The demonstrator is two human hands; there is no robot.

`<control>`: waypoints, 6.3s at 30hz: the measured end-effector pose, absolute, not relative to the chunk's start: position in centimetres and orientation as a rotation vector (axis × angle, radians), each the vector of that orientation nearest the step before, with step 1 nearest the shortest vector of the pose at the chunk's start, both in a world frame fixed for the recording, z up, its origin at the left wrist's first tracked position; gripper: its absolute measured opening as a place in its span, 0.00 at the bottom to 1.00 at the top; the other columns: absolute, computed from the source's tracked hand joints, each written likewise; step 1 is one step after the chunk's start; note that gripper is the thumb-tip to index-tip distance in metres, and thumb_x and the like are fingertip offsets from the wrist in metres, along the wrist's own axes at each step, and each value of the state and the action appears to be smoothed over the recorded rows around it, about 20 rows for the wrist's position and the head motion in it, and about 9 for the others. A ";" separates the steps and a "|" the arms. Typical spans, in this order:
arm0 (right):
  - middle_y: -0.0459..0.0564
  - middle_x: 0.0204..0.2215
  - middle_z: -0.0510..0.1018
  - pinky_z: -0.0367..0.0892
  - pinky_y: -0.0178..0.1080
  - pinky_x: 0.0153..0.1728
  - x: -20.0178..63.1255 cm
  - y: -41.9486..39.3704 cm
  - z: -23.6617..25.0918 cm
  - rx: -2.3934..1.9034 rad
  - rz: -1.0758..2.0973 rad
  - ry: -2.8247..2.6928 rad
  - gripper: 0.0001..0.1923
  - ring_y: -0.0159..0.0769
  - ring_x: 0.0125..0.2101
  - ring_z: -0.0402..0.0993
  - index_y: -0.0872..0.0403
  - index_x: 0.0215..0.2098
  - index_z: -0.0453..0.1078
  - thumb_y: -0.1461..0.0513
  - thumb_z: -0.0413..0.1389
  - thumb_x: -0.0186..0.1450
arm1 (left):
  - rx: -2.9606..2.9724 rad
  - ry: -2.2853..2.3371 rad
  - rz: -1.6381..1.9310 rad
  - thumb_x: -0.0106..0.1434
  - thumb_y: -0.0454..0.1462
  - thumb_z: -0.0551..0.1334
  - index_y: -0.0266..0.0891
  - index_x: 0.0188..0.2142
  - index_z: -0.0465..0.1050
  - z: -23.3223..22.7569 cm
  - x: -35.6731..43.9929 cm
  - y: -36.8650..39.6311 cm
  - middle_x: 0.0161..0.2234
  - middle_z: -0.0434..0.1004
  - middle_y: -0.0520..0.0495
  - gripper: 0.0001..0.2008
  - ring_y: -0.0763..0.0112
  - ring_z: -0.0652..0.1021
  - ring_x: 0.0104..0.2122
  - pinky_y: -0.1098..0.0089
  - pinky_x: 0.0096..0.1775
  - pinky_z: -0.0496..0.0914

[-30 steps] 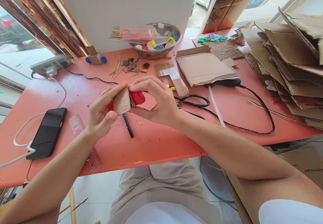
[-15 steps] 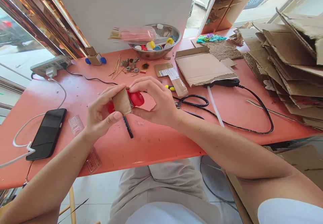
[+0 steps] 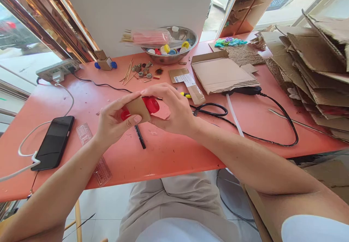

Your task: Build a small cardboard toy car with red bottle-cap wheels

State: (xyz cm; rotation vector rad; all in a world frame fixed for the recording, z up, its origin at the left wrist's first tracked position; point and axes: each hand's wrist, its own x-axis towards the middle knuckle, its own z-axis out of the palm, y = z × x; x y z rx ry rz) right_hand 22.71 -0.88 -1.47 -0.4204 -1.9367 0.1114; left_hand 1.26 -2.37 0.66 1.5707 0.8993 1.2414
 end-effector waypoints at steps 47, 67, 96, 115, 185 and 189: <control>0.50 0.46 0.84 0.78 0.37 0.38 24.9 0.1 0.1 -0.637 1.322 -1.732 0.32 0.36 0.42 0.82 0.46 0.56 0.69 0.39 0.70 0.66 | 1.576 0.784 1.213 0.54 0.54 0.81 0.47 0.40 0.84 0.9 2.5 -1.6 0.43 0.89 0.42 0.21 0.47 0.87 0.53 0.51 0.52 0.86; 0.52 0.49 0.85 0.77 0.36 0.35 23.8 -0.3 -1.1 -0.696 1.371 -1.690 0.35 0.37 0.42 0.82 0.46 0.58 0.69 0.34 0.66 0.66 | 1.630 0.887 1.501 0.57 0.50 0.80 0.48 0.43 0.79 -1.0 2.8 -2.0 0.43 0.86 0.47 0.20 0.62 0.88 0.39 0.55 0.46 0.86; 0.49 0.40 0.79 0.77 0.41 0.41 22.1 -2.0 -0.8 -0.834 1.047 -1.801 0.36 0.37 0.38 0.74 0.49 0.69 0.76 0.36 0.51 0.76 | 1.486 1.043 1.403 0.49 0.52 0.83 0.44 0.39 0.79 -1.6 3.3 -2.2 0.36 0.85 0.48 0.26 0.59 0.87 0.40 0.57 0.48 0.85; 0.49 0.40 0.85 0.74 0.37 0.38 23.9 -0.6 0.4 -0.870 1.056 -1.907 0.26 0.34 0.36 0.76 0.55 0.61 0.79 0.54 0.63 0.68 | 1.466 0.839 0.893 0.52 0.44 0.80 0.42 0.41 0.80 1.1 1.6 -1.4 0.45 0.89 0.38 0.19 0.49 0.88 0.49 0.52 0.53 0.84; 0.62 0.62 0.78 0.78 0.53 0.63 22.3 -2.4 -0.7 -0.668 0.160 -2.033 0.25 0.50 0.65 0.74 0.50 0.69 0.67 0.51 0.58 0.78 | 0.982 0.674 0.880 0.57 0.50 0.80 0.40 0.35 0.84 0.5 1.5 -1.9 0.33 0.85 0.46 0.18 0.65 0.82 0.32 0.66 0.37 0.78; 0.63 0.64 0.77 0.76 0.56 0.65 22.3 -2.3 -0.9 -0.740 0.115 -2.036 0.24 0.52 0.66 0.74 0.51 0.69 0.67 0.53 0.58 0.78 | 0.958 0.670 0.845 0.57 0.51 0.80 0.41 0.33 0.83 0.4 1.9 -2.1 0.34 0.84 0.47 0.18 0.66 0.82 0.33 0.68 0.35 0.77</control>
